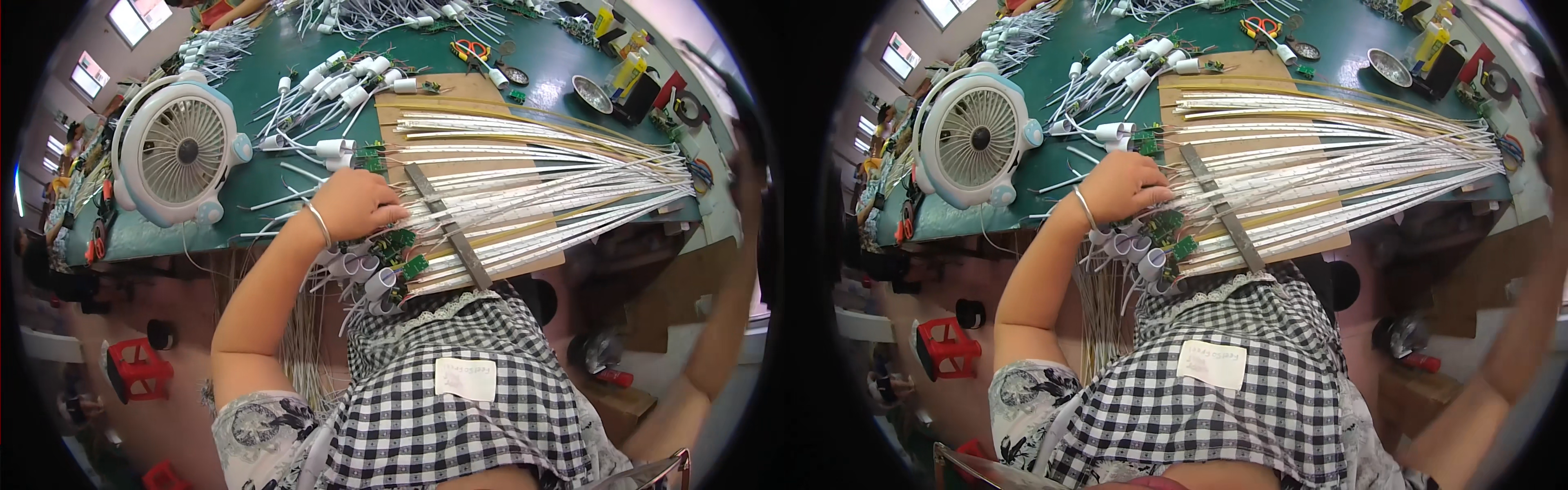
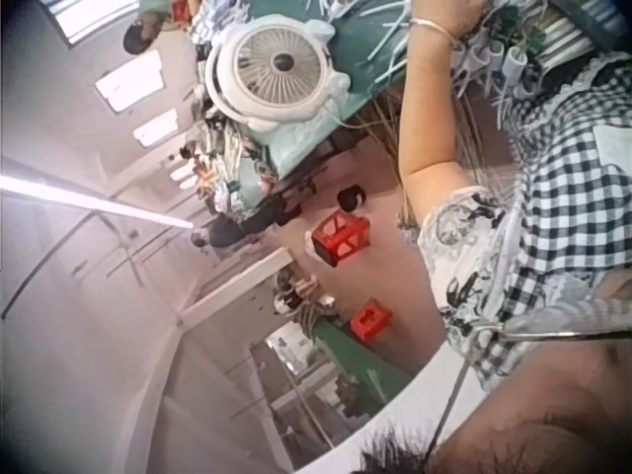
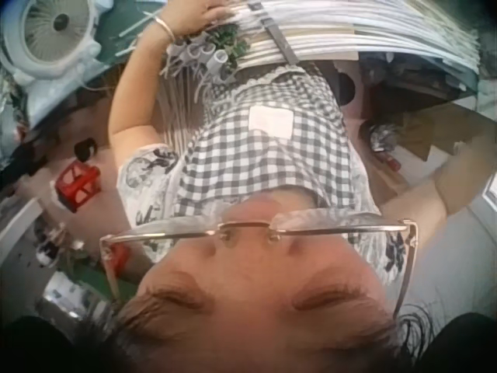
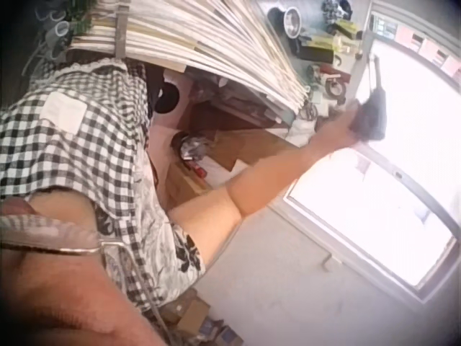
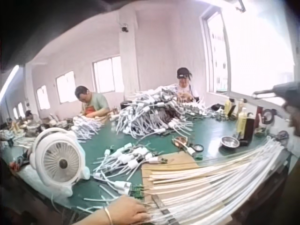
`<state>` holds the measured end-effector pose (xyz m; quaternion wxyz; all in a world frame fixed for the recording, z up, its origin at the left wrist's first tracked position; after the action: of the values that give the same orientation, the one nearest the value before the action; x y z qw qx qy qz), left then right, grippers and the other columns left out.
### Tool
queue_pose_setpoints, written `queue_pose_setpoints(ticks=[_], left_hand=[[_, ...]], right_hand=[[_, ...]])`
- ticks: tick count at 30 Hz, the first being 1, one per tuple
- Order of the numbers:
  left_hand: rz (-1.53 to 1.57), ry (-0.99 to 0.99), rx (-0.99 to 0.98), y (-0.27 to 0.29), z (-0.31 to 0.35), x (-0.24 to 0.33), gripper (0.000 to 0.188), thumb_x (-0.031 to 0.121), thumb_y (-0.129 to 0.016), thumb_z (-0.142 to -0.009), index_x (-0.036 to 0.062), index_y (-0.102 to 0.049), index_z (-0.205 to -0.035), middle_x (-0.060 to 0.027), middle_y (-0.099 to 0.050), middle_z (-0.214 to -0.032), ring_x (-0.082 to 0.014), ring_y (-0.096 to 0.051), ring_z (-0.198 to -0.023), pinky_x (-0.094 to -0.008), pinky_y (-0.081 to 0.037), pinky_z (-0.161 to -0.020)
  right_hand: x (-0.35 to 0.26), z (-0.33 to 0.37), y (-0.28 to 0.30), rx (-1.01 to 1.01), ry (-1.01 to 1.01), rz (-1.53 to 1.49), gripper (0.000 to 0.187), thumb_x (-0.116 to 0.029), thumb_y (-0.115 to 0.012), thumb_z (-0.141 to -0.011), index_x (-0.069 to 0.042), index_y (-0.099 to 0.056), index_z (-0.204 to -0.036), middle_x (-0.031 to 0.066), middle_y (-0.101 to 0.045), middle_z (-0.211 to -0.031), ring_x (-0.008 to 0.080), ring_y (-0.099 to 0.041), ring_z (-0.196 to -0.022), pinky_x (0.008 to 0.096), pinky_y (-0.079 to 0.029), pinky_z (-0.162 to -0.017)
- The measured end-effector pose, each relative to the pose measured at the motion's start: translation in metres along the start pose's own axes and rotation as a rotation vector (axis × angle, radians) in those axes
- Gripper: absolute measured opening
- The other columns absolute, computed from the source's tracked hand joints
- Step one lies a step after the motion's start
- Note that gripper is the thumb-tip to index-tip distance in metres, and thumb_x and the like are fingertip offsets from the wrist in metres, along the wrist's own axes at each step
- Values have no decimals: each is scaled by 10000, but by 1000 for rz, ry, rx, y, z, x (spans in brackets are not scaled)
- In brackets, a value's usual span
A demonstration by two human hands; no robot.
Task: The recorder uses a soldering tool or heat-bonding gun to attach electrical components and wires to LED strip housing units at a factory workstation.
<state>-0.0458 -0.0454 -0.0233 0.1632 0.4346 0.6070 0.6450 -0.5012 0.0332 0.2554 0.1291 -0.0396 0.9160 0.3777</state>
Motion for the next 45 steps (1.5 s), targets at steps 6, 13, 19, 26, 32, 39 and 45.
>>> queue_pose_setpoints(ticks=[6,13,19,26,32,39,45], left_hand=[[71,-31,132,-19,-6,-3,275,319,-613,-848,57,-695,-846,-116,-652,-834,-321,-609,-817,-407,-476,-737],[129,103,171,8,-15,-16,356,321,-618,-854,36,-646,-1065,-163,-616,-1070,-342,-589,-989,-420,-461,-881],[-229,78,197,-17,-37,-69,352,355,-598,-856,68,-655,-1052,-78,-625,-1160,-306,-527,-1139,-425,-417,-924],[63,230,-85,-18,-26,-53,288,294,-537,-898,67,-714,-890,-80,-675,-929,-298,-572,-888,-398,-439,-835],[60,345,-67,-5,-56,-59,198,227,-585,-865,55,-682,-876,-126,-657,-836,-325,-599,-857,-403,-463,-768],[-61,196,93,-17,-107,-90,153,209,-654,-814,64,-640,-859,-118,-615,-892,-319,-601,-859,-406,-475,-756],[-144,242,64,-20,-115,-101,139,214,-653,-815,82,-633,-855,-101,-606,-856,-313,-610,-837,-407,-487,-707]], right_hand=[[-74,-12,-109,50,454,359,201,-229,-584,-895,-130,-679,-1043,64,-627,-713,149,-604,-693,283,-481,-692],[19,32,-98,-99,-33,-187,290,-183,-583,-896,-90,-615,-1168,53,-651,-944,113,-541,-638,249,-437,-607],[24,127,-172,-132,-434,-860,386,-123,-610,-877,1,-517,-1231,92,-640,-1047,99,-565,-630,216,-440,-553],[79,157,-147,-45,-549,-918,426,-98,-578,-882,9,-472,-1281,132,-620,-1089,106,-574,-627,214,-466,-557],[60,148,-166,26,-620,-1086,365,-116,-555,-903,17,-486,-1235,119,-622,-1091,104,-563,-617,220,-446,-484],[41,194,-182,81,-732,-1056,379,-100,-528,-907,10,-460,-1263,128,-613,-1121,98,-567,-607,227,-456,-469],[30,183,-175,122,-752,-1044,379,-119,-530,-911,6,-455,-1261,131,-612,-1124,101,-572,-608,226,-463,-488]])
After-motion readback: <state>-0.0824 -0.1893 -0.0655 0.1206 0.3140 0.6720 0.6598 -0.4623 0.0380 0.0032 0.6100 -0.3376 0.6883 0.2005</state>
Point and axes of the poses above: each hand's wrist, its own z-axis away from the middle knuckle, its own y-axis out of the back of the hand, x = y × z, the point moved 9 cm from there along -z, towards the middle knuckle
